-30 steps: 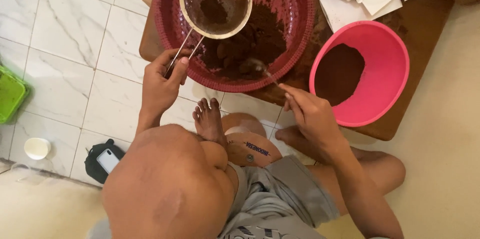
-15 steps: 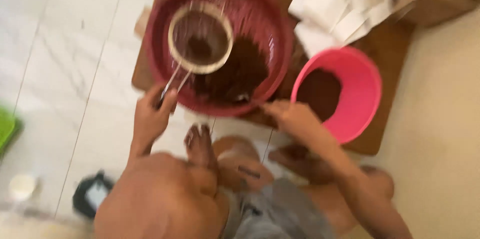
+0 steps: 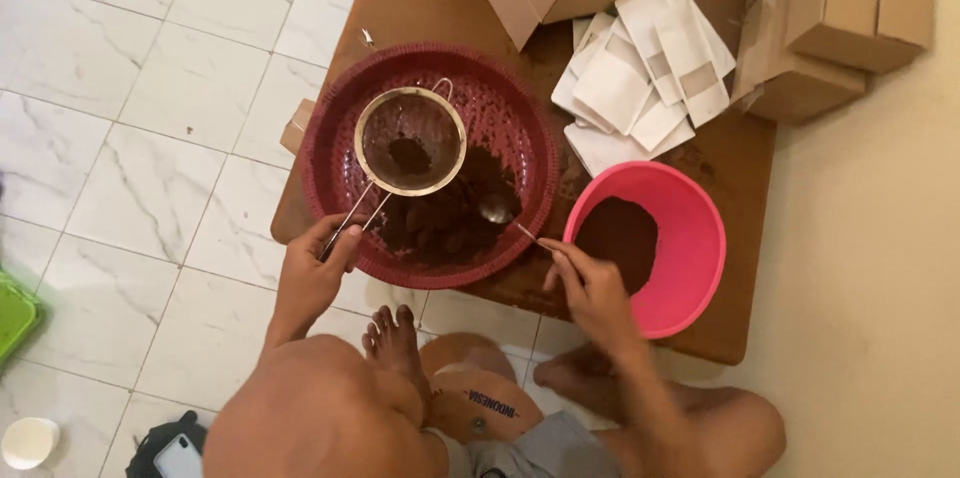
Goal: The person sits on the floor and uses a spoon to scoop a dark brown powder from a large red bowl into a metal sieve. They then shake the sieve over a pink bowl to sift the powder, repeating this process multiple times.
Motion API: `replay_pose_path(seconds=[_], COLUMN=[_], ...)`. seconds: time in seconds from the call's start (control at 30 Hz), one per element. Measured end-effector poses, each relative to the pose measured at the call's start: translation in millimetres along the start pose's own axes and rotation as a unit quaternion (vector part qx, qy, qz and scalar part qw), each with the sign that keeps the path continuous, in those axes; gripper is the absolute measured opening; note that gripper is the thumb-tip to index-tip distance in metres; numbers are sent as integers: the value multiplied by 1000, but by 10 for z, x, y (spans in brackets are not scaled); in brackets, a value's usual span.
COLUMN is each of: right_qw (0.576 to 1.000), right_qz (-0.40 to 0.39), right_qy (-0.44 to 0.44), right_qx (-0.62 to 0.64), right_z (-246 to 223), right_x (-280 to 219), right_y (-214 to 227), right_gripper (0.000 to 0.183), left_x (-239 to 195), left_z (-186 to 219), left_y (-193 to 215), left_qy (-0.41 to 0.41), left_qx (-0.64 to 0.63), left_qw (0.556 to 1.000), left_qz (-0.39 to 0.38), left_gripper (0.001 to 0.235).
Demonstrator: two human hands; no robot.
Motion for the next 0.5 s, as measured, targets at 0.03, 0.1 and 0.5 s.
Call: replay_pose_path(seconds=[0.03,0.1,0.5], right_qw=[994,979,962], right_qz=[75,130,-58], right_qy=[-63,-96,-253], right_qx=[52,122,81], right_z=[147,197,300], right_x=[-88,-156,-761], right_y=[-11,-389,-1157], right_gripper=[34,37,102], left_x=[27,71,5], left_z=[-17,71,313], left_y=[4,0,-52], left_qy=[-1,-11,54], left_qx=[2,-8,4], left_qw=[1000,1000,998], left_qz=[-4,-4,9], left_gripper=[20,20,28])
Point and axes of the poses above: each hand's wrist, its own x-axis towards the middle knuckle, its own y-axis out of the back of the hand, z = x × y, the point moved 8 cm from there along x, towards the middle knuckle, and after that the axes turned 8 degrees about y, right-handed, at the moved point
